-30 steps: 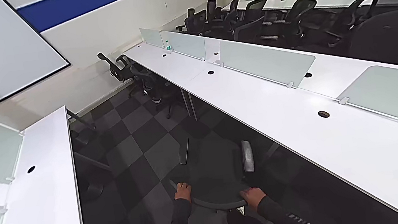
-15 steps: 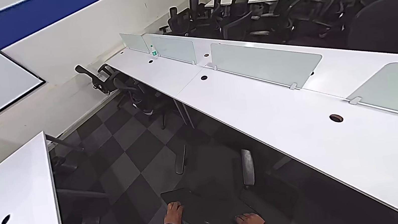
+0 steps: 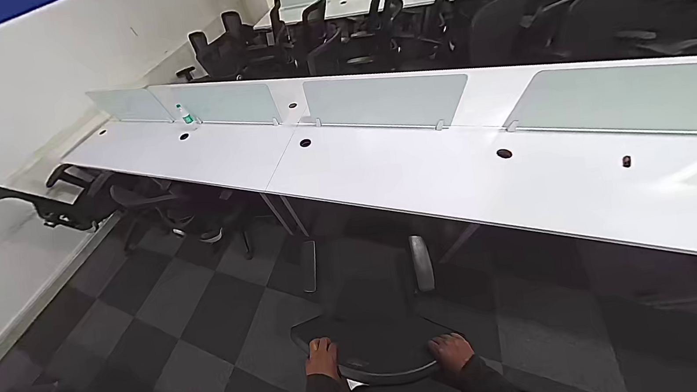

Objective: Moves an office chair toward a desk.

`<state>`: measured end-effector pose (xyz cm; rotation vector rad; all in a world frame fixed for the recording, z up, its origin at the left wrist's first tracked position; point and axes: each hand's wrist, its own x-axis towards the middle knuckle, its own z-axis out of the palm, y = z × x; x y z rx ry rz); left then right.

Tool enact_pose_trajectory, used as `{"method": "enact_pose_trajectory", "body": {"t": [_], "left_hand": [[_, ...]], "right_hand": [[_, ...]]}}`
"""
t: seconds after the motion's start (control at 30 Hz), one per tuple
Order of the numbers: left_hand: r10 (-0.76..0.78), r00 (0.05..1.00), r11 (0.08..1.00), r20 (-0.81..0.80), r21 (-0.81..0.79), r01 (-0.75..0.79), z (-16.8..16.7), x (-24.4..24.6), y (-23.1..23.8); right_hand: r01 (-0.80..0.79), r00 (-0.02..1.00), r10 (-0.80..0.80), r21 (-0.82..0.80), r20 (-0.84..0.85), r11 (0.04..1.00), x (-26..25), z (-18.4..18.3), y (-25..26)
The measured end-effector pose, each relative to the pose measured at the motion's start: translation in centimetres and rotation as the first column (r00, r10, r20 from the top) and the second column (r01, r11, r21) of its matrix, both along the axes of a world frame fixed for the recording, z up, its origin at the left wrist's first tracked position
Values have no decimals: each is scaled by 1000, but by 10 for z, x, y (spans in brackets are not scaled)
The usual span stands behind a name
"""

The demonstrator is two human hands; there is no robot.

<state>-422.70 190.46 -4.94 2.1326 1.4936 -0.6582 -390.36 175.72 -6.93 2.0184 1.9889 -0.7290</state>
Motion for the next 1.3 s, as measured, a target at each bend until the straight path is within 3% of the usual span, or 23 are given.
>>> {"method": "enact_pose_trajectory", "body": {"t": [0.17,0.33,0.43,0.57,0.7,1.3], "left_hand": [[-130,990,991,-57,-14,129,5,-2,45],[-230,969,973,-87,9,232,5,7,95],[-275,958,961,-78,4,277,7,21,125],[-294,955,954,-47,40,296,10,41,167],[-314,937,946,-151,31,322,16,74,200],[-254,923,959,-288,50,280,27,183,202]], "right_hand": [[112,994,-111,-89,18,990,-27,9,10],[108,993,-108,0,-39,994,-28,10,32],[139,989,-142,-68,-39,988,-27,22,48],[189,981,-190,-46,-31,981,-26,23,72],[188,981,-190,-62,-29,980,-10,28,101],[54,998,-52,-73,35,996,148,30,172]]}}
